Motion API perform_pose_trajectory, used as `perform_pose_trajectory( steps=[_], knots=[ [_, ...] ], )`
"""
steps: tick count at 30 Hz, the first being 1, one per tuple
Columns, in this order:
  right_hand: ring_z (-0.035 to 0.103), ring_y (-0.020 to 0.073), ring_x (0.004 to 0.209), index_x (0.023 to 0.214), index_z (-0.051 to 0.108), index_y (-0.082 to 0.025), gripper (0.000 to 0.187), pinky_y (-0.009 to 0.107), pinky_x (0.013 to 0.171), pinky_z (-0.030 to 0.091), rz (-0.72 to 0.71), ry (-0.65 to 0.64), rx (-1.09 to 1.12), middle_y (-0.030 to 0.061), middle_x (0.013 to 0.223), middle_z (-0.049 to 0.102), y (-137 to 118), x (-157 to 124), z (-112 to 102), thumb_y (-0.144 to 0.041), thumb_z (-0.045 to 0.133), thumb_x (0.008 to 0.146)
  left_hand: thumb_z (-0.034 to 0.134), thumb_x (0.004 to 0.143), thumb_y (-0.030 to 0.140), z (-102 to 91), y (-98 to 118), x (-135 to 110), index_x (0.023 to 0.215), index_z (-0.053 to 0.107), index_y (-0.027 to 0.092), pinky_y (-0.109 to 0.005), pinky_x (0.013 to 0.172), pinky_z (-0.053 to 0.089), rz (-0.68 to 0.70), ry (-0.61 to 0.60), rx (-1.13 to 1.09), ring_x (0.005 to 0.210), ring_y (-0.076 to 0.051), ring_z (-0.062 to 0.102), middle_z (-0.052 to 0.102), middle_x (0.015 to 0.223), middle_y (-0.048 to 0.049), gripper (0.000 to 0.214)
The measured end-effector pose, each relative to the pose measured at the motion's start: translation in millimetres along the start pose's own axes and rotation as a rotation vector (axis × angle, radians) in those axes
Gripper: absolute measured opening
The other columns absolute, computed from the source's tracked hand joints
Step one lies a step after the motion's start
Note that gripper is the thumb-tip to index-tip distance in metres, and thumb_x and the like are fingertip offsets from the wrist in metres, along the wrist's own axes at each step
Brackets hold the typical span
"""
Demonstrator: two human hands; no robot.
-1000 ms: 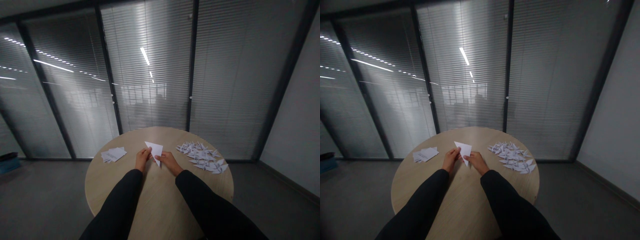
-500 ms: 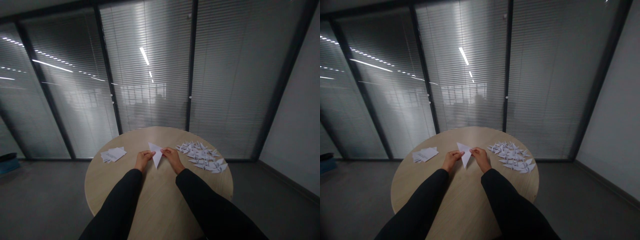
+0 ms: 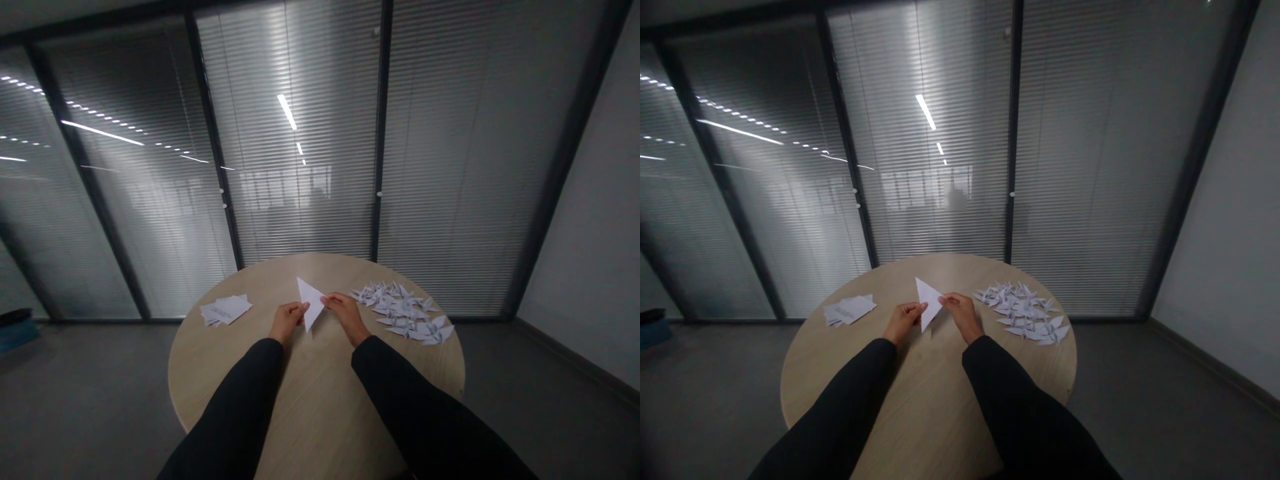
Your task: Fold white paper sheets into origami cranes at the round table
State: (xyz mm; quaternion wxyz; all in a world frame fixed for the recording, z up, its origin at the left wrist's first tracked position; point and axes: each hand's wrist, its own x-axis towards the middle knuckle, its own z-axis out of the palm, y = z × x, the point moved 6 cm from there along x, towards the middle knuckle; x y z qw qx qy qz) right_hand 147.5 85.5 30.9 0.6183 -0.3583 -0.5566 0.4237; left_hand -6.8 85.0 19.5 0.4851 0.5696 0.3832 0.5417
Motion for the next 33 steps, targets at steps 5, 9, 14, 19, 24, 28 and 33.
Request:
perform_pose_trajectory(
  steps=[5,9,14,19,24,28,33],
  knots=[
    [0.061,0.0180,0.065,0.084,0.067,-0.014,0.040,0.027,0.059,0.044,0.097,-0.145,0.005,0.0042,0.075,0.068,1,-4,7,-0.040,0.074,0.055,0.071,0.057,0.048,7.2,-7,0,0.055,0.066,0.011,-0.022,0.045,0.033,0.016,-0.182,0.186,0.042,-0.010,0.043,0.052,0.046,-0.0015,0.037],
    [0.056,0.0141,0.053,0.076,0.069,-0.011,0.036,0.023,0.050,0.038,0.183,-0.248,-0.111,0.0016,0.061,0.065,7,-8,12,-0.036,0.075,0.052,0.069,0.059,0.048,14.0,-15,-2,0.059,0.069,0.011,-0.023,0.046,0.032,0.014,-0.264,0.244,0.042,-0.010,0.042,0.053,0.046,-0.0015,0.037],
    [0.051,0.0120,0.046,0.065,0.067,-0.010,0.031,0.022,0.045,0.033,0.180,-0.198,-0.172,0.0003,0.052,0.060,9,-6,9,-0.036,0.075,0.050,0.071,0.057,0.047,16.4,-14,-3,0.059,0.069,0.011,-0.022,0.044,0.027,0.006,-0.258,0.222,0.042,-0.008,0.038,0.051,0.046,-0.0008,0.036],
    [0.047,0.0102,0.041,0.059,0.064,-0.012,0.030,0.021,0.040,0.029,0.148,-0.056,-0.165,-0.0011,0.048,0.056,9,-1,0,-0.039,0.073,0.054,0.069,0.059,0.049,21.4,-5,-6,0.056,0.066,0.011,-0.022,0.046,0.028,-0.018,-0.306,0.214,0.044,-0.008,0.038,0.051,0.047,-0.0008,0.038],
    [0.046,0.0102,0.042,0.058,0.064,-0.013,0.028,0.022,0.041,0.030,0.122,0.025,-0.149,-0.0019,0.046,0.055,8,3,-3,-0.039,0.073,0.053,0.066,0.059,0.055,20.8,2,-9,0.054,0.061,0.011,-0.022,0.047,0.025,-0.033,-0.355,0.282,0.045,-0.007,0.033,0.042,0.046,0.0034,0.045],
    [0.055,0.0130,0.058,0.062,0.067,-0.015,0.023,0.023,0.055,0.040,0.031,0.233,0.010,0.0017,0.062,0.065,2,10,-27,-0.034,0.074,0.052,0.066,0.056,0.057,18.4,-2,-15,0.052,0.058,0.011,-0.022,0.047,0.024,-0.070,-0.437,0.404,0.045,-0.007,0.033,0.041,0.046,0.0042,0.047],
    [0.056,0.0127,0.064,0.063,0.066,-0.017,0.023,0.024,0.063,0.043,0.113,0.388,0.175,0.0032,0.070,0.066,9,11,-52,-0.035,0.075,0.052,0.064,0.058,0.058,12.5,-10,-13,0.051,0.056,0.013,-0.022,0.047,0.026,-0.082,-0.399,0.425,0.044,-0.007,0.035,0.042,0.046,0.0036,0.046]
  ],
)
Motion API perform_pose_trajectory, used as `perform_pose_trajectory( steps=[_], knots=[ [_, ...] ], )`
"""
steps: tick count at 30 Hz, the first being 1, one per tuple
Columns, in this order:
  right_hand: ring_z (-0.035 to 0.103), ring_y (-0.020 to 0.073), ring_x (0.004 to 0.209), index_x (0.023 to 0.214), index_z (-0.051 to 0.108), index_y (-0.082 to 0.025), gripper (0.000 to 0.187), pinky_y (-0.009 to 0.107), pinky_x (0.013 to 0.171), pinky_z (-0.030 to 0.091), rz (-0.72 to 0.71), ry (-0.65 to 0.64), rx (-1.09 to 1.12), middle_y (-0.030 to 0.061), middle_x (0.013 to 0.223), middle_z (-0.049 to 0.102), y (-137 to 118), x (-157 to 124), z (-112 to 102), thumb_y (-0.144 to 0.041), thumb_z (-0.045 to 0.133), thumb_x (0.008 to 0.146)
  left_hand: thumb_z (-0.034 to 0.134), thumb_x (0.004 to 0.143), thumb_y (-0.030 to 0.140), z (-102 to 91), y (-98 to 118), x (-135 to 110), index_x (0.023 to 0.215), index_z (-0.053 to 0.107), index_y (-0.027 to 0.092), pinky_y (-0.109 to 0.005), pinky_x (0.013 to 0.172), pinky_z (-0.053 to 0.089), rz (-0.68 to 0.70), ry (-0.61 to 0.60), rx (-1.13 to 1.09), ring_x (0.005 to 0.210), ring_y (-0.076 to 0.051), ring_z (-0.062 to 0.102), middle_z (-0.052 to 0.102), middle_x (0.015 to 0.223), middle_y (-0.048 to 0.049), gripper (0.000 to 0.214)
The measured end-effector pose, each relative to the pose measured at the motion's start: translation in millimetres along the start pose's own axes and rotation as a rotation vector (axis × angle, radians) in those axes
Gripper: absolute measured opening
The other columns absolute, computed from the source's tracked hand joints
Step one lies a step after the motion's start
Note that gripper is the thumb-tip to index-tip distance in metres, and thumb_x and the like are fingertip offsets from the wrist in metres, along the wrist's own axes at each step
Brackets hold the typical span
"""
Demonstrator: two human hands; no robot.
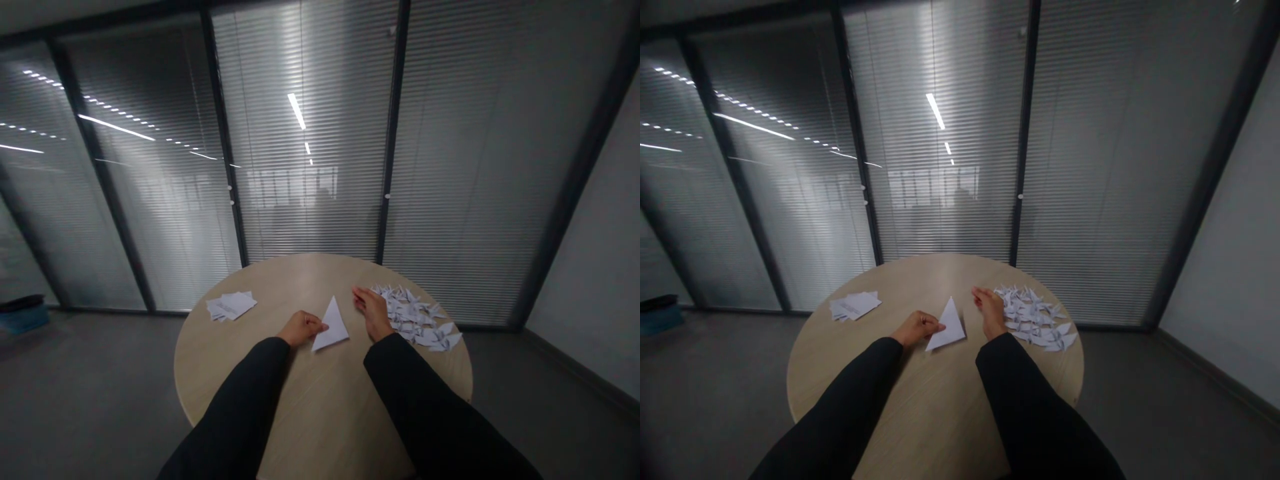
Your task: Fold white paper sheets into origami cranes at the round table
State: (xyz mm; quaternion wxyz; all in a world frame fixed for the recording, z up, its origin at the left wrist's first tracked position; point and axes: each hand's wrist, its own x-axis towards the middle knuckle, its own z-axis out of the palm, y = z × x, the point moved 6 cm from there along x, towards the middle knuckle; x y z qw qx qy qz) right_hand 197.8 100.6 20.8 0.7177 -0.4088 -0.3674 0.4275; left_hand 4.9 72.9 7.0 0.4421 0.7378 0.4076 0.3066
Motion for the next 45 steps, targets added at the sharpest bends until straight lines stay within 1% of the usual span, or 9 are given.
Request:
perform_pose_trajectory(
  steps=[6,10,15,18,27,32,38,40,45],
  knots=[
    [0.057,0.0160,0.074,0.080,0.069,-0.018,0.031,0.026,0.067,0.042,-0.040,-0.468,-0.182,0.0028,0.078,0.067,1,-24,37,-0.042,0.070,0.061,0.063,0.062,0.055,-0.6,-6,7,0.054,0.057,0.013,-0.022,0.048,0.029,0.028,0.051,-0.024,0.044,-0.008,0.037,0.043,0.046,0.0032,0.043],
    [0.052,0.0134,0.062,0.063,0.066,-0.015,0.026,0.024,0.060,0.038,-0.111,-0.464,-0.270,-0.0003,0.062,0.061,0,-27,38,-0.041,0.068,0.063,0.063,0.062,0.055,3.9,-5,8,0.055,0.059,0.012,-0.022,0.047,0.029,0.021,0.068,-0.009,0.044,-0.008,0.039,0.045,0.046,0.0028,0.043],
    [0.052,0.0131,0.062,0.064,0.066,-0.016,0.023,0.024,0.058,0.038,-0.136,-0.497,-0.287,-0.0006,0.062,0.061,3,-31,42,-0.039,0.066,0.065,0.065,0.061,0.054,5.2,4,9,0.079,0.064,0.010,-0.023,0.053,0.036,0.085,0.102,-0.183,0.053,-0.010,0.047,0.055,0.061,-0.0008,0.047],
    [0.054,0.0147,0.065,0.065,0.068,-0.016,0.021,0.025,0.062,0.039,-0.138,-0.519,-0.291,0.0005,0.066,0.064,4,-35,48,-0.037,0.066,0.064,0.064,0.062,0.056,2.0,8,10,0.073,0.064,0.009,-0.022,0.052,0.034,0.108,0.144,-0.187,0.051,-0.009,0.045,0.053,0.057,0.0003,0.048],
    [0.056,0.0159,0.065,0.061,0.069,-0.018,0.015,0.026,0.063,0.039,-0.205,-0.162,-0.226,0.0010,0.064,0.066,-10,-17,20,-0.034,0.069,0.059,0.064,0.063,0.054,2.4,18,5,0.062,0.065,0.009,-0.021,0.045,0.026,0.102,0.126,-0.140,0.044,-0.006,0.038,0.049,0.047,0.0024,0.045],
    [0.054,0.0143,0.059,0.063,0.068,-0.017,0.019,0.025,0.055,0.038,-0.161,-0.064,-0.058,0.0001,0.061,0.064,1,-4,10,-0.034,0.071,0.056,0.065,0.065,0.051,10.5,26,-3,0.070,0.068,0.008,-0.028,0.061,0.045,0.054,-0.076,-0.290,0.057,-0.016,0.060,0.065,0.060,-0.0071,0.043],
    [0.056,0.0131,0.058,0.067,0.062,-0.018,0.021,0.024,0.053,0.042,0.021,0.105,0.207,-0.0002,0.064,0.064,16,9,-9,-0.028,0.072,0.052,0.070,0.064,0.044,16.0,26,-16,0.078,0.068,0.006,-0.036,0.070,0.050,-0.008,-0.330,-0.412,0.067,-0.022,0.066,0.069,0.073,-0.0159,0.040],
    [0.057,0.0140,0.058,0.065,0.059,-0.019,0.019,0.025,0.053,0.044,0.068,0.104,0.251,0.0001,0.063,0.063,20,12,-11,-0.027,0.071,0.052,0.071,0.063,0.044,11.6,22,-12,0.079,0.067,0.006,-0.035,0.068,0.050,-0.005,-0.278,-0.448,0.068,-0.022,0.066,0.069,0.075,-0.0166,0.042],
    [0.060,0.0185,0.064,0.068,0.056,-0.020,0.021,0.029,0.054,0.047,0.042,-0.085,0.187,0.0036,0.066,0.063,22,13,0,-0.035,0.068,0.060,0.066,0.065,0.050,-15.8,10,2,0.077,0.064,0.007,-0.030,0.062,0.050,0.022,0.158,-0.478,0.062,-0.018,0.064,0.068,0.071,-0.0133,0.045]
  ],
)
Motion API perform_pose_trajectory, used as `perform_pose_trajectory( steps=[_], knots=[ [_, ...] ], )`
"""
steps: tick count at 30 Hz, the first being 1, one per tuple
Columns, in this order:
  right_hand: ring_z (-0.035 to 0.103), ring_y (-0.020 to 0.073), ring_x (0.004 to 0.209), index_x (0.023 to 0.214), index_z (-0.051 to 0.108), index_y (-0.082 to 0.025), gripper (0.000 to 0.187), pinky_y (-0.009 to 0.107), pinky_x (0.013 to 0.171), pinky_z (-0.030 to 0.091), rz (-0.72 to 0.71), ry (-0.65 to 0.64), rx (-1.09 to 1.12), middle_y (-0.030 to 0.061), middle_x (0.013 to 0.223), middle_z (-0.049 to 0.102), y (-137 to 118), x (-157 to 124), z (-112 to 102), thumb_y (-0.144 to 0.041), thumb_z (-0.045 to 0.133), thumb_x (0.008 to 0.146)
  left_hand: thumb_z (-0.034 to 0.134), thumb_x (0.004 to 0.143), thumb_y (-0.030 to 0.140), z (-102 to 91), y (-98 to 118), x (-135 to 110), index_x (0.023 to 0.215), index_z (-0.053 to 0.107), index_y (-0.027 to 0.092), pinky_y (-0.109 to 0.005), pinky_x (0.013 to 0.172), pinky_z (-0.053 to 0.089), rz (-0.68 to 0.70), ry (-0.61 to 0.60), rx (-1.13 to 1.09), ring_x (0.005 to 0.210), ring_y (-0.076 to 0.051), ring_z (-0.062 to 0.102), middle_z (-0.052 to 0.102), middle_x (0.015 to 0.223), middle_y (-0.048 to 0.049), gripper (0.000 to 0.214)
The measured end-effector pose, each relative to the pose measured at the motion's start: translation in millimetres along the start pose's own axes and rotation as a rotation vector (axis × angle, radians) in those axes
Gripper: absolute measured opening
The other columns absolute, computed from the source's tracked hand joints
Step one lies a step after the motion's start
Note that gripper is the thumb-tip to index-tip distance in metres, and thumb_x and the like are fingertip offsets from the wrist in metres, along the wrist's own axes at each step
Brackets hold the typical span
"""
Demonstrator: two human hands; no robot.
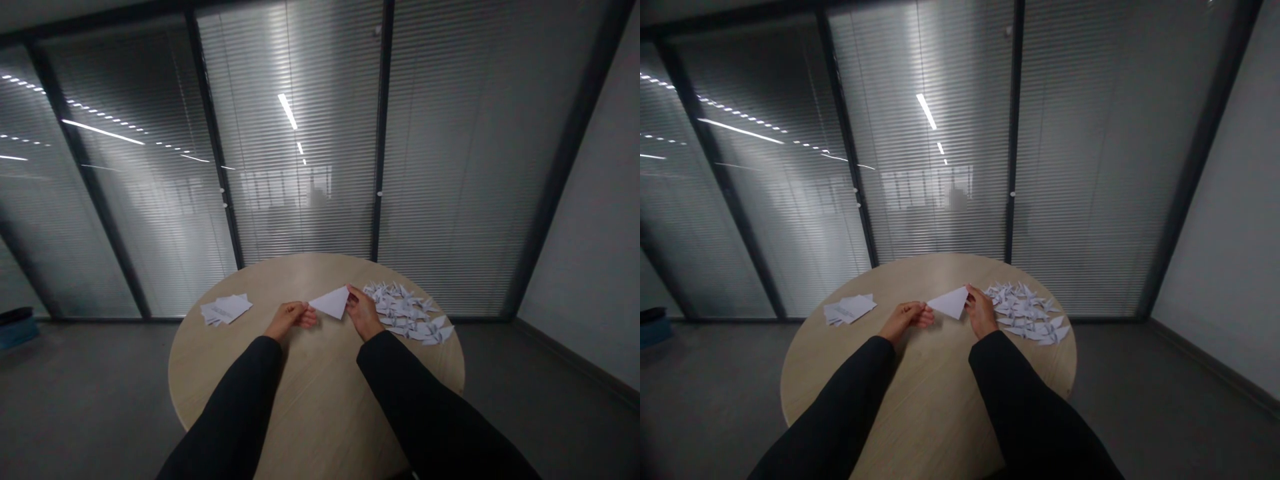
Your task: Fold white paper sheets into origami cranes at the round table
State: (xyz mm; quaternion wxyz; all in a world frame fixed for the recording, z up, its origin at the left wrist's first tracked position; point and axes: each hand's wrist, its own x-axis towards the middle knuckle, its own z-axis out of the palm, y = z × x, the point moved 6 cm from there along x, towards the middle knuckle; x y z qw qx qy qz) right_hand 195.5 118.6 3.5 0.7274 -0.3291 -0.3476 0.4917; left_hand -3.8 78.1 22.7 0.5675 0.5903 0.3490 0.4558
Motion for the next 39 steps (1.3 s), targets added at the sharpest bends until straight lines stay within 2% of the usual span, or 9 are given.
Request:
perform_pose_trajectory(
  steps=[4,8,10,13,17,21,25,31,39],
  knots=[
    [0.060,0.0184,0.063,0.066,0.055,-0.020,0.023,0.029,0.054,0.047,0.010,0.015,0.006,0.0033,0.064,0.062,-1,-1,1,-0.036,0.069,0.059,0.063,0.067,0.051,-13.3,5,4,0.076,0.060,0.011,-0.026,0.056,0.049,0.108,0.162,0.029,0.058,-0.015,0.062,0.061,0.063,-0.0042,0.042],
    [0.058,0.0159,0.060,0.065,0.058,-0.018,0.022,0.027,0.055,0.046,0.105,0.007,0.075,0.0019,0.063,0.062,2,-7,6,-0.031,0.072,0.055,0.064,0.067,0.046,-19.4,9,3,0.099,0.058,0.015,-0.027,0.056,0.050,0.174,0.211,0.090,0.072,-0.017,0.062,0.061,0.080,-0.0057,0.045],
    [0.057,0.0143,0.059,0.066,0.059,-0.017,0.023,0.025,0.054,0.045,0.157,-0.043,0.093,0.0012,0.064,0.062,3,-11,12,-0.028,0.074,0.053,0.066,0.067,0.041,-15.6,10,4,0.108,0.058,0.016,-0.029,0.061,0.051,0.212,0.144,0.154,0.086,-0.020,0.060,0.060,0.097,-0.0105,0.049],
    [0.057,0.0138,0.060,0.067,0.060,-0.017,0.023,0.025,0.055,0.045,0.194,-0.130,0.049,0.0005,0.065,0.062,5,-18,20,-0.029,0.075,0.054,0.070,0.066,0.030,-1.6,11,3,0.113,0.059,0.021,-0.035,0.080,0.048,0.313,-0.036,0.265,0.100,-0.021,0.056,0.055,0.116,-0.0119,0.050],
    [0.058,0.0158,0.062,0.068,0.062,-0.017,0.023,0.027,0.058,0.045,0.202,-0.221,-0.037,0.0024,0.066,0.063,9,-21,24,-0.032,0.073,0.057,0.070,0.067,0.027,13.2,9,1,0.104,0.067,0.023,-0.037,0.098,0.037,0.387,-0.170,0.403,0.109,-0.021,0.051,0.057,0.115,-0.0098,0.037],
    [0.057,0.0163,0.062,0.063,0.061,-0.018,0.020,0.026,0.055,0.044,0.148,-0.289,-0.143,0.0038,0.064,0.063,9,-23,28,-0.035,0.072,0.059,0.069,0.068,0.031,14.2,6,1,0.092,0.071,0.024,-0.034,0.090,0.043,0.333,-0.145,0.405,0.110,-0.022,0.050,0.054,0.114,-0.0102,0.026],
    [0.057,0.0162,0.062,0.063,0.062,-0.018,0.022,0.025,0.054,0.043,0.125,-0.329,-0.219,0.0042,0.065,0.063,5,-30,33,-0.039,0.069,0.061,0.074,0.062,0.030,13.9,8,1,0.083,0.073,0.022,-0.035,0.092,0.042,0.304,-0.123,0.363,0.105,-0.022,0.052,0.058,0.108,-0.0094,0.023],
    [0.059,0.0168,0.070,0.076,0.069,-0.018,0.025,0.024,0.059,0.045,0.160,-0.369,-0.310,0.0055,0.078,0.067,1,-39,38,-0.040,0.068,0.064,0.071,0.061,0.042,11.7,1,5,0.065,0.069,0.012,-0.029,0.067,0.049,0.217,-0.103,0.271,0.076,-0.017,0.058,0.063,0.092,-0.0107,0.030],
    [0.060,0.0162,0.070,0.079,0.072,-0.016,0.030,0.025,0.061,0.046,0.097,-0.430,-0.311,0.0055,0.079,0.068,0,-39,46,-0.040,0.072,0.060,0.080,0.046,0.040,5.0,-6,9,0.068,0.060,0.012,-0.028,0.062,0.047,0.080,0.019,0.168,0.055,-0.012,0.057,0.062,0.061,-0.0018,0.041]
  ],
)
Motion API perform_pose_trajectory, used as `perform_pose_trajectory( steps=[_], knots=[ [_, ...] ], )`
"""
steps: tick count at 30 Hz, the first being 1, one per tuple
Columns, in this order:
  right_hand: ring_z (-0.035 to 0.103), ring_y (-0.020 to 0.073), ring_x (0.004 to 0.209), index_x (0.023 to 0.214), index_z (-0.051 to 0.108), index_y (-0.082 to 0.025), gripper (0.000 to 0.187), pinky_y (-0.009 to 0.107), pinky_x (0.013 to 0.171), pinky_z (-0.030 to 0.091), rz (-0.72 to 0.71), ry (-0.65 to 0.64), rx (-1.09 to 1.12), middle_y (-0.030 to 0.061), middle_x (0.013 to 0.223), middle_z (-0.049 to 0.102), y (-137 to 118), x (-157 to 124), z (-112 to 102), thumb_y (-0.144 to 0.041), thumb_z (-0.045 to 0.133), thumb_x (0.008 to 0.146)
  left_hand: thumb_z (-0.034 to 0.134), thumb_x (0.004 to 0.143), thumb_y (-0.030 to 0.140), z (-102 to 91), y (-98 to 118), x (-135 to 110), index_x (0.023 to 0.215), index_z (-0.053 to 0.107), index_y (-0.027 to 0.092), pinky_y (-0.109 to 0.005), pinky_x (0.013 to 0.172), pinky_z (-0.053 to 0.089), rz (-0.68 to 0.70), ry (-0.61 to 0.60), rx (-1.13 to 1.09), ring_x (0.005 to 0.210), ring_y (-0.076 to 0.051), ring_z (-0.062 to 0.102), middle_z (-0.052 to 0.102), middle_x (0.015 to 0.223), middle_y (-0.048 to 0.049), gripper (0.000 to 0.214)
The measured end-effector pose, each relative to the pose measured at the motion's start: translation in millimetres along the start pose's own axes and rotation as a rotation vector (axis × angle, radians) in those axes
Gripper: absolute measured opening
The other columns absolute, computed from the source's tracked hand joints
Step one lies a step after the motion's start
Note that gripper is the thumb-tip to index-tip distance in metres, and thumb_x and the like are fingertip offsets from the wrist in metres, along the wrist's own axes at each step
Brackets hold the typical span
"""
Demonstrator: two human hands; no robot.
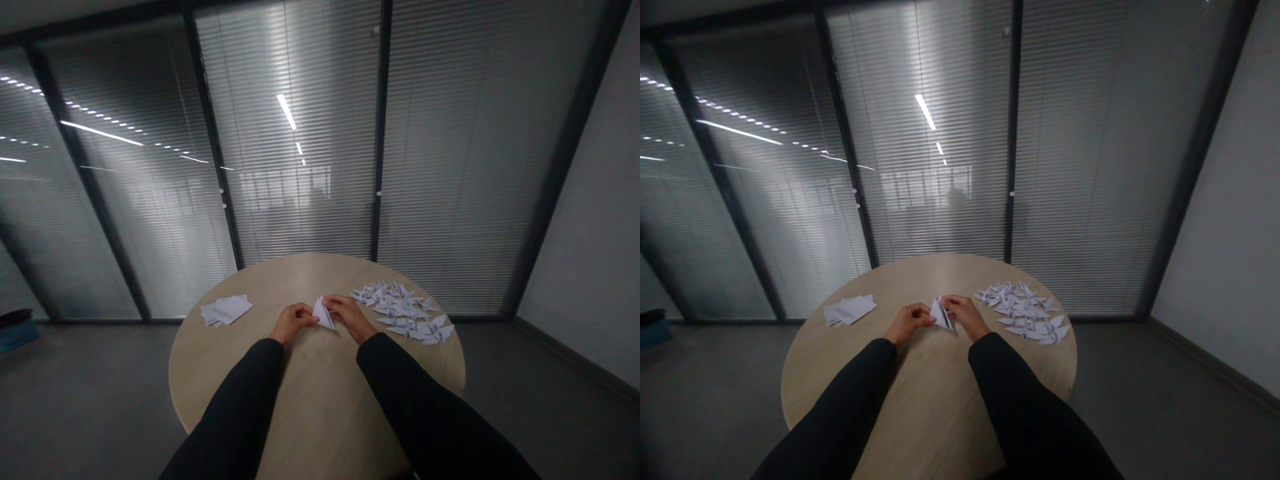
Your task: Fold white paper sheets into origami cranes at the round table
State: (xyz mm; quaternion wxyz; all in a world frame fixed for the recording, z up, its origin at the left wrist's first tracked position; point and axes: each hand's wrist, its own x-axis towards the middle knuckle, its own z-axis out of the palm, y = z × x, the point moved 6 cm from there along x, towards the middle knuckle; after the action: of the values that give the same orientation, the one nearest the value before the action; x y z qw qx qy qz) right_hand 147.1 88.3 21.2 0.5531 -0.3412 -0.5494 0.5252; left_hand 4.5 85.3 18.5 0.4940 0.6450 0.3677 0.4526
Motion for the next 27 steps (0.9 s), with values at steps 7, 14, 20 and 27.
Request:
perform_pose_trajectory(
  steps=[7,14,20,27],
  knots=[
    [0.059,0.0167,0.075,0.083,0.071,-0.016,0.032,0.024,0.063,0.044,-0.016,-0.023,0.010,0.0061,0.083,0.067,-4,-1,4,-0.041,0.070,0.062,0.082,0.045,0.032,-5.2,-2,3,0.074,0.049,0.014,-0.024,0.055,0.046,0.068,0.053,-0.073,0.051,-0.010,0.057,0.057,0.059,0.0035,0.048],
    [0.057,0.0146,0.070,0.083,0.071,-0.016,0.031,0.026,0.067,0.043,-0.060,-0.038,-0.059,0.0031,0.078,0.066,-9,-2,7,-0.037,0.072,0.062,0.081,0.046,0.028,-6.5,-5,4,0.078,0.047,0.015,-0.025,0.055,0.046,0.068,0.060,-0.081,0.053,-0.010,0.057,0.056,0.062,0.0039,0.049],
    [0.056,0.0147,0.069,0.076,0.071,-0.016,0.025,0.027,0.067,0.042,-0.135,-0.006,-0.150,0.0022,0.074,0.066,-11,-1,4,-0.037,0.070,0.062,0.079,0.050,0.027,-1.9,1,1,0.079,0.052,0.014,-0.026,0.059,0.046,0.090,0.007,-0.048,0.056,-0.011,0.058,0.059,0.063,0.0019,0.042],
    [0.056,0.0152,0.067,0.074,0.070,-0.014,0.029,0.028,0.065,0.042,-0.180,0.018,-0.192,0.0027,0.071,0.065,-11,3,2,-0.040,0.070,0.061,0.077,0.053,0.031,0.1,6,-1,0.076,0.060,0.013,-0.026,0.061,0.046,0.104,0.012,-0.006,0.059,-0.012,0.057,0.062,0.065,-0.0006,0.034]
  ],
)
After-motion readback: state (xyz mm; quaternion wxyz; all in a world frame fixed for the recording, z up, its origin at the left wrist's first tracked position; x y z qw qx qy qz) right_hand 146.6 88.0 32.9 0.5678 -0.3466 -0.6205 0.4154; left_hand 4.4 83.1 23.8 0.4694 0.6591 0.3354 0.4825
